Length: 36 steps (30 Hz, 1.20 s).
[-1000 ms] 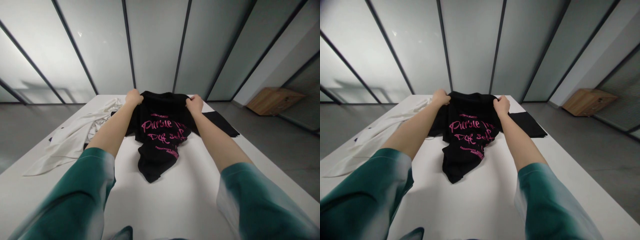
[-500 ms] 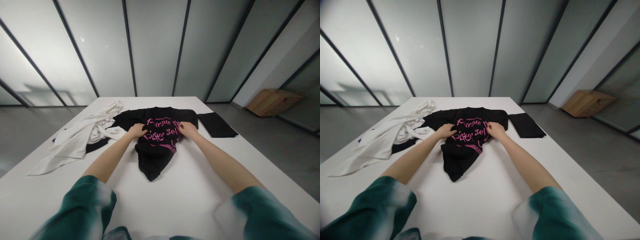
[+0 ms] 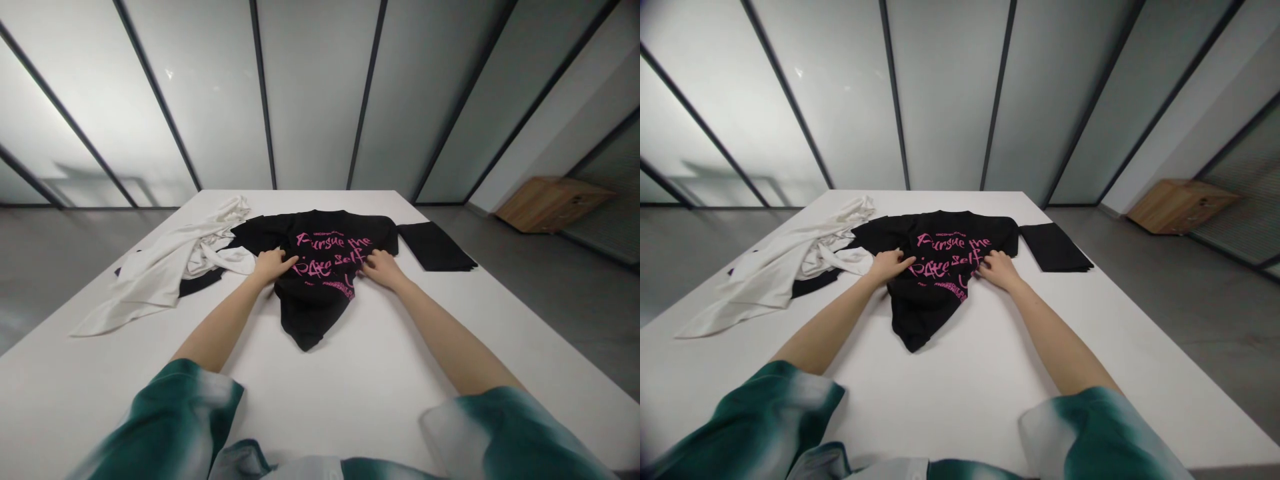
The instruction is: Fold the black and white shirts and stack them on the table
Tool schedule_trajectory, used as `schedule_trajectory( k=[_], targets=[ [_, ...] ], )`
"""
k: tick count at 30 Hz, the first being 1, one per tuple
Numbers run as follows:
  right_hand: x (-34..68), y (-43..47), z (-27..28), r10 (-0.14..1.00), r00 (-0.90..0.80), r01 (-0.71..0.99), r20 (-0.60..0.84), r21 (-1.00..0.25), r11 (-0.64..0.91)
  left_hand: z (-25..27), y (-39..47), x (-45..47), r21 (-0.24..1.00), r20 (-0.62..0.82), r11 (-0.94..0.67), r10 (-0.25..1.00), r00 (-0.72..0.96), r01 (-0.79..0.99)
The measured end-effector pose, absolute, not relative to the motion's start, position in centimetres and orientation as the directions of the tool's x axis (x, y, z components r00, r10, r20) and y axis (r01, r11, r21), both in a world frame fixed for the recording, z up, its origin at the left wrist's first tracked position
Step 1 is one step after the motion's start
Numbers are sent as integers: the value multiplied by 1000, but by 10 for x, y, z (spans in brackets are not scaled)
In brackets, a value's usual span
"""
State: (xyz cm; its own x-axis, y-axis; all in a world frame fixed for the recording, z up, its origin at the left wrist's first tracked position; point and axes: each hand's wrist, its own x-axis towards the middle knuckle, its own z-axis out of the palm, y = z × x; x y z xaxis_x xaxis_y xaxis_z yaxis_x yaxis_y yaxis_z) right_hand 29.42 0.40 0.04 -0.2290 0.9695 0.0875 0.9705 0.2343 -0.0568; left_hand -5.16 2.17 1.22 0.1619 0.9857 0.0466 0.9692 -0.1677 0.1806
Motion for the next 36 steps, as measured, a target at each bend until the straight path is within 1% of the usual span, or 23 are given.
schedule_trajectory(
  k=[2, 3, 5, 7, 8, 10, 12, 14, 16, 18, 20, 21, 23, 25, 26, 28, 30, 31, 33, 35, 36],
  targets=[
    [285, 2, -3, 955, -280, 954, 99, -82, 288, 9, 22, -46, 275, 69, -302, 953, 295, 913],
    [281, 1, -4, 950, -295, 945, 103, -116, 306, 8, 22, -44, 351, 76, -371, 926, 369, 860],
    [275, -1, -5, 941, -318, 911, 114, -237, 337, 7, 20, -39, 538, 100, -450, 874, 476, 712],
    [270, -3, -4, 929, -346, 832, 130, -416, 368, 8, 17, -36, 699, 129, -434, 858, 497, 568],
    [267, -5, -2, 922, -361, 770, 137, -515, 378, 9, 16, -34, 752, 140, -410, 865, 482, 516],
    [258, -9, 1, 916, -380, 620, 131, -698, 357, 11, 14, -31, 811, 158, -373, 881, 445, 451],
    [248, -13, 3, 922, -379, 481, 76, -835, 267, 10, 14, -27, 843, 176, -360, 886, 428, 399],
    [241, -16, 4, 936, -352, 350, 13, -925, 145, 7, 15, -24, 881, 172, -326, 896, 408, 344],
    [239, -16, 4, 957, -289, 174, -13, -984, 40, 1, 18, -24, 934, 143, -250, 917, 373, 255],
    [246, -10, 3, 984, -177, -26, -29, -999, -34, -5, 23, -28, 978, 123, -169, 941, 316, 124],
    [260, 1, 1, 997, -40, -172, -68, -982, -74, -9, 30, -37, 988, 145, -152, 964, 225, 14],
    [268, 7, 0, 995, 34, -216, -91, -973, -81, -11, 34, -42, 985, 173, -174, 973, 155, -4],
    [287, 18, -1, 973, 195, -275, -121, -959, -64, -13, 43, -54, 972, 226, -225, 974, -4, 61],
    [303, 27, -4, 936, 332, -317, -114, -948, -3, -14, 50, -64, 955, 256, -226, 955, -151, 193],
    [310, 29, -6, 923, 372, -332, -96, -943, 36, -14, 52, -67, 947, 258, -206, 946, -198, 247],
    [318, 32, -11, 923, 382, -341, -38, -934, 103, -14, 54, -72, 944, 229, -160, 948, -222, 289],
    [322, 33, -16, 943, 333, -275, 19, -954, 116, -14, 52, -75, 954, 176, -133, 974, -144, 271],
    [322, 33, -19, 952, 302, -199, 39, -975, 103, -13, 51, -75, 957, 154, -131, 985, -71, 258],
    [319, 32, -24, 968, 235, 24, 91, -996, 88, -12, 48, -77, 960, 142, -158, 986, 84, 233],
    [314, 30, -28, 972, 157, 252, 177, -958, 133, -11, 45, -77, 959, 161, -201, 967, 199, 199],
    [312, 29, -30, 968, 117, 330, 222, -928, 172, -10, 44, -77, 961, 169, -211, 959, 225, 177]
  ],
)
